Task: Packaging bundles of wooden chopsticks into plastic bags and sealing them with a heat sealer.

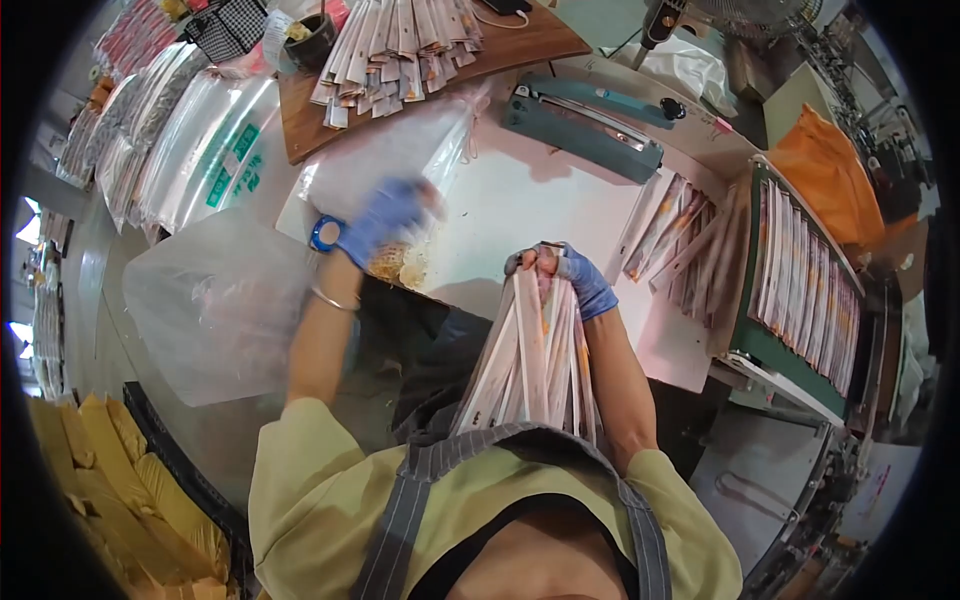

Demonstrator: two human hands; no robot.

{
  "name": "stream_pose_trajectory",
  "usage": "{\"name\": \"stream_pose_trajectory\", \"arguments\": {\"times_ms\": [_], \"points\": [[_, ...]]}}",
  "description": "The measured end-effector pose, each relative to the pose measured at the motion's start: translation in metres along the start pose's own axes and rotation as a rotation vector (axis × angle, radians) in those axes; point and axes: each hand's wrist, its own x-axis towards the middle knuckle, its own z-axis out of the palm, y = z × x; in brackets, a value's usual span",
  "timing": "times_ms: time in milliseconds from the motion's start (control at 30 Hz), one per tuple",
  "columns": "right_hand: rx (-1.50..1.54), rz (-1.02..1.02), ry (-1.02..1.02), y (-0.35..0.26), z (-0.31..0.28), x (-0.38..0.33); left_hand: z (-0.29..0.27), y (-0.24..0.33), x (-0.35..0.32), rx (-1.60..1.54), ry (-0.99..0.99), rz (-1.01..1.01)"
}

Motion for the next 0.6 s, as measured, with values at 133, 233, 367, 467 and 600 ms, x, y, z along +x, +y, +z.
{"name": "stream_pose_trajectory", "arguments": {"times_ms": [133,233,367,467,600], "points": [[-0.096,0.023,0.004,-0.003,0.000,0.005,-0.098,0.010,0.015,1.349,0.413,0.641],[-0.039,-0.012,-0.016,0.004,0.020,0.013,-0.098,-0.017,0.031,1.240,0.406,0.529],[-0.114,-0.036,0.023,0.007,0.025,0.020,0.044,-0.035,0.011,0.831,0.180,0.650],[-0.275,0.080,-0.024,0.001,0.034,0.036,0.087,-0.043,0.002,0.964,0.210,0.377],[-0.316,0.071,0.134,-0.001,0.035,0.029,0.041,-0.035,-0.010,0.977,0.477,0.457]]}}
